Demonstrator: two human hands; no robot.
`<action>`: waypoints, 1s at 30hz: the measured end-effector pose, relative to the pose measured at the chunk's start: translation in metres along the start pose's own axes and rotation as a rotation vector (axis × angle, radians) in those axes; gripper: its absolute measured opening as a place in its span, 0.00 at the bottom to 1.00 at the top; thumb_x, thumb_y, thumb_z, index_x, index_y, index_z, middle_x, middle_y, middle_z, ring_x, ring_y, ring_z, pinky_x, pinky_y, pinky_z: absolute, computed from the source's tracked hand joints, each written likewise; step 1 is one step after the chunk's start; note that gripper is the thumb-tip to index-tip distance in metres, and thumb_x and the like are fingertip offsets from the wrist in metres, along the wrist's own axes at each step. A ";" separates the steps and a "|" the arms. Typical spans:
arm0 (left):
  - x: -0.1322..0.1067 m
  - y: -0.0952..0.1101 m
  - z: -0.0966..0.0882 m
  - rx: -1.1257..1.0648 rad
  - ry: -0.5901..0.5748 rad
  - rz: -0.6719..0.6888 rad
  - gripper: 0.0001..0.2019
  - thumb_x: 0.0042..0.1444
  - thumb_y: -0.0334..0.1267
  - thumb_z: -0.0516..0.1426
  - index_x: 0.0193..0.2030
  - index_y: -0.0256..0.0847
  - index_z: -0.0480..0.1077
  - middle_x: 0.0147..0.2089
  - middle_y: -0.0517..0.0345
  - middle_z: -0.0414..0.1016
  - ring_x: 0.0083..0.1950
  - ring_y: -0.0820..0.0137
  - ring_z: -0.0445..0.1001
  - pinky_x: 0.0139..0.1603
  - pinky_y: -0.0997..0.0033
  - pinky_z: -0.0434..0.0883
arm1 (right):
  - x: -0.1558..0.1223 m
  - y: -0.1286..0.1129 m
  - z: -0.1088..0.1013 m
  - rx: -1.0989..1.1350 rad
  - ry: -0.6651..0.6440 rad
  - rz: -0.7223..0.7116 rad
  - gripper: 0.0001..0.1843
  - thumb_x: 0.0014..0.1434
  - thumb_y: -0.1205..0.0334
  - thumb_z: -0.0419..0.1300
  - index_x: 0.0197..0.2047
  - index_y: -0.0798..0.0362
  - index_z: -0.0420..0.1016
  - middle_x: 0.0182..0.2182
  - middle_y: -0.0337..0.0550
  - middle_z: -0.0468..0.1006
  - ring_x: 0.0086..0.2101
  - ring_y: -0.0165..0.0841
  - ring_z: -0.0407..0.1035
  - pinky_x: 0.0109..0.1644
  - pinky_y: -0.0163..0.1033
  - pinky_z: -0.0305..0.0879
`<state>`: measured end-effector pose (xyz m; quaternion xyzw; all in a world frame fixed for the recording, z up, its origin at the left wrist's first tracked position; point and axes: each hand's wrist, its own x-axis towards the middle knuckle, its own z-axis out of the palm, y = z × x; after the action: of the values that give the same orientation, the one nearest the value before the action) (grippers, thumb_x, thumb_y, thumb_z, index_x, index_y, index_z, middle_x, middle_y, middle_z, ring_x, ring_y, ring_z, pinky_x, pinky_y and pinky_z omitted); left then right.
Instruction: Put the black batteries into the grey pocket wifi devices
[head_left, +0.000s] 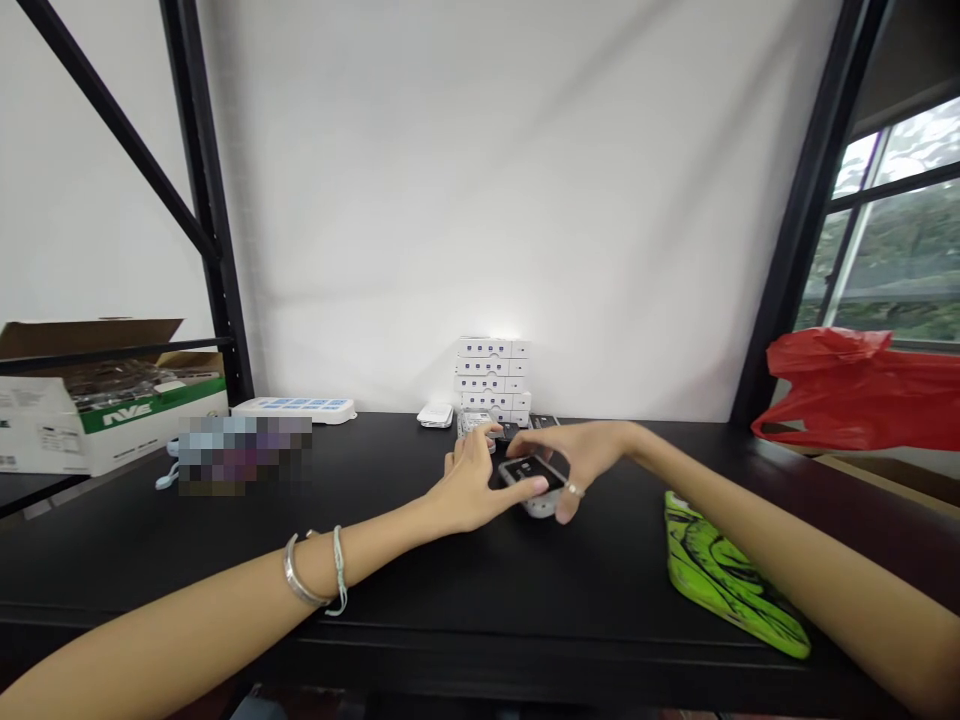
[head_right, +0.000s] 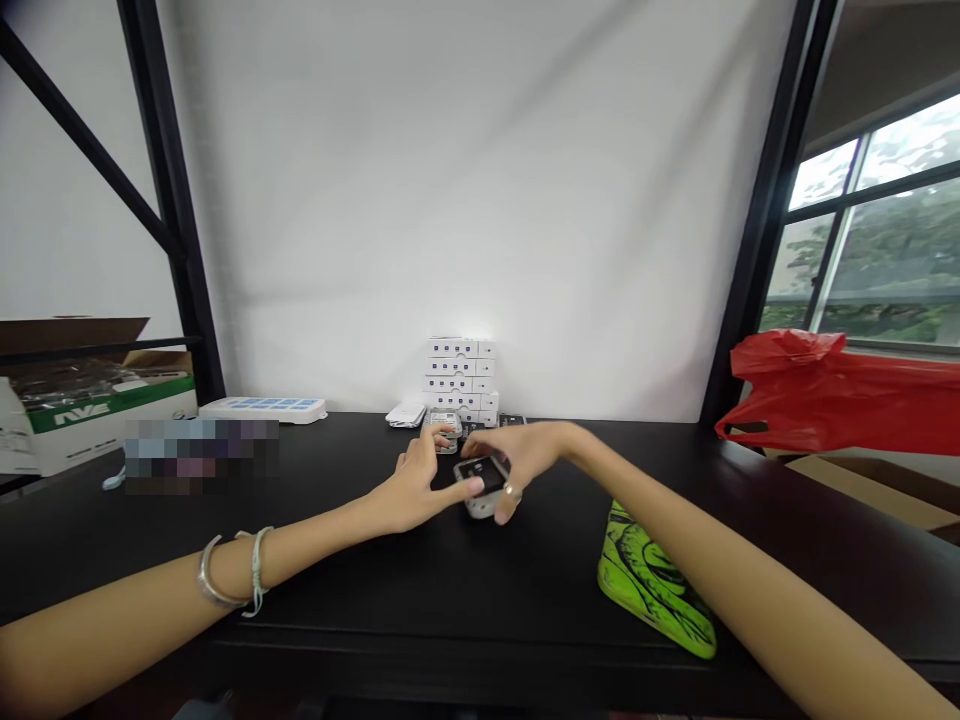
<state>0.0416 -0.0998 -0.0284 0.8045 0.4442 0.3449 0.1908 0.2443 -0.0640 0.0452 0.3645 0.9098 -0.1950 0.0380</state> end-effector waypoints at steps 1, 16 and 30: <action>0.001 0.000 0.001 0.002 0.023 0.012 0.39 0.47 0.66 0.53 0.59 0.47 0.48 0.57 0.48 0.57 0.62 0.53 0.54 0.61 0.46 0.53 | -0.004 0.008 -0.009 0.020 -0.003 0.049 0.50 0.31 0.45 0.71 0.57 0.52 0.61 0.55 0.50 0.66 0.50 0.47 0.63 0.52 0.46 0.63; 0.036 -0.010 -0.026 0.078 0.083 0.003 0.25 0.54 0.51 0.54 0.54 0.41 0.55 0.59 0.44 0.58 0.64 0.55 0.53 0.62 0.51 0.53 | 0.046 0.133 -0.039 0.134 0.232 0.364 0.43 0.29 0.50 0.70 0.51 0.52 0.65 0.52 0.53 0.67 0.50 0.50 0.63 0.50 0.48 0.63; 0.106 -0.045 -0.058 0.056 -0.296 -0.049 0.61 0.27 0.56 0.68 0.65 0.42 0.41 0.57 0.39 0.63 0.59 0.50 0.63 0.57 0.50 0.62 | 0.031 0.065 -0.016 -0.118 0.398 0.027 0.32 0.45 0.43 0.61 0.51 0.48 0.66 0.53 0.47 0.67 0.53 0.46 0.60 0.55 0.48 0.56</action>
<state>0.0119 0.0137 0.0244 0.8404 0.4404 0.2053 0.2401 0.2669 0.0048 0.0320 0.4053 0.9041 -0.0653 -0.1185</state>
